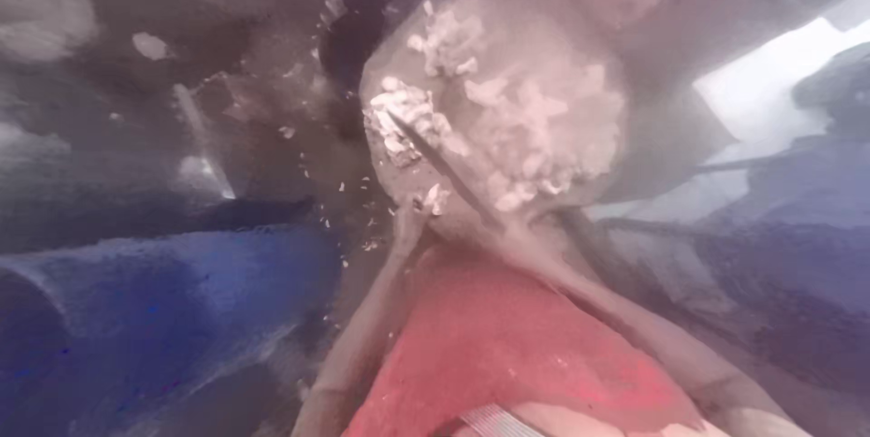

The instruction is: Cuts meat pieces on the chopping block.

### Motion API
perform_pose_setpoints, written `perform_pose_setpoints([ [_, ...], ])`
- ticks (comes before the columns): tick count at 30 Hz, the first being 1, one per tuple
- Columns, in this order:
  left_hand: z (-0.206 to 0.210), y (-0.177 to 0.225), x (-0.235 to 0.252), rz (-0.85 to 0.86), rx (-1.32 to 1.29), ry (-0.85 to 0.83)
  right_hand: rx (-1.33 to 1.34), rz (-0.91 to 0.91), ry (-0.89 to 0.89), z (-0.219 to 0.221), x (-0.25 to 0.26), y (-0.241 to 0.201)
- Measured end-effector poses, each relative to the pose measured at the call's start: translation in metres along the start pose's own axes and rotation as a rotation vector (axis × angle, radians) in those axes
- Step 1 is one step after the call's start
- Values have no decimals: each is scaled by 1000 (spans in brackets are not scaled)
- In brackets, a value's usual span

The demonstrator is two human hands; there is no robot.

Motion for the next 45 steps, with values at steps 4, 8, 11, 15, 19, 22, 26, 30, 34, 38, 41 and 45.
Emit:
perform_pose_setpoints([
  [4, 2, 3, 4, 2, 128, 2, -337, 167, -225, 41, 33, 62],
  [8, -30, -12, 4, -68, -162, -15, -340, 200, -219, 37, 10, 66],
  [11, -67, -11, 10, -30, -515, 43, -280, 273, -95, 26, -15, 83],
  [15, -74, 9, 31, 74, -156, -18, -174, 267, 72, 26, -48, 127],
  [19, -1, 20, 39, 405, 316, -272, -92, 387, 173, 41, -64, 167],
  [22, 21, 26, 35, 439, 464, -513, 102, 444, 257, 53, -70, 167],
  [26, -24, 85, 73, 373, 287, -503, 255, 485, 405, 70, -74, 164],
  [30, -55, 161, 103, 487, 32, -282, 232, 442, 435, 80, -73, 159],
  [34, -19, 115, 85, 438, 620, -597, 123, 395, 399, 74, -74, 156],
  [38, -24, 53, 107, 293, 663, -376, 42, 423, 291, 82, -78, 170],
  [41, -36, 56, 115, 253, 541, -374, 26, 474, 248, 79, -80, 168],
  [45, -12, 131, 76, 563, 527, -421, -55, 471, 186, 72, -76, 174],
])
Point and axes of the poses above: each hand's wrist, its own x-axis towards the middle knuckle, its own z-axis out of the palm, y = z × x, the point moved 4 cm from there along x, towards the middle knuckle, and after that the axes turned 4 degrees about -x, right-handed, at the moved point
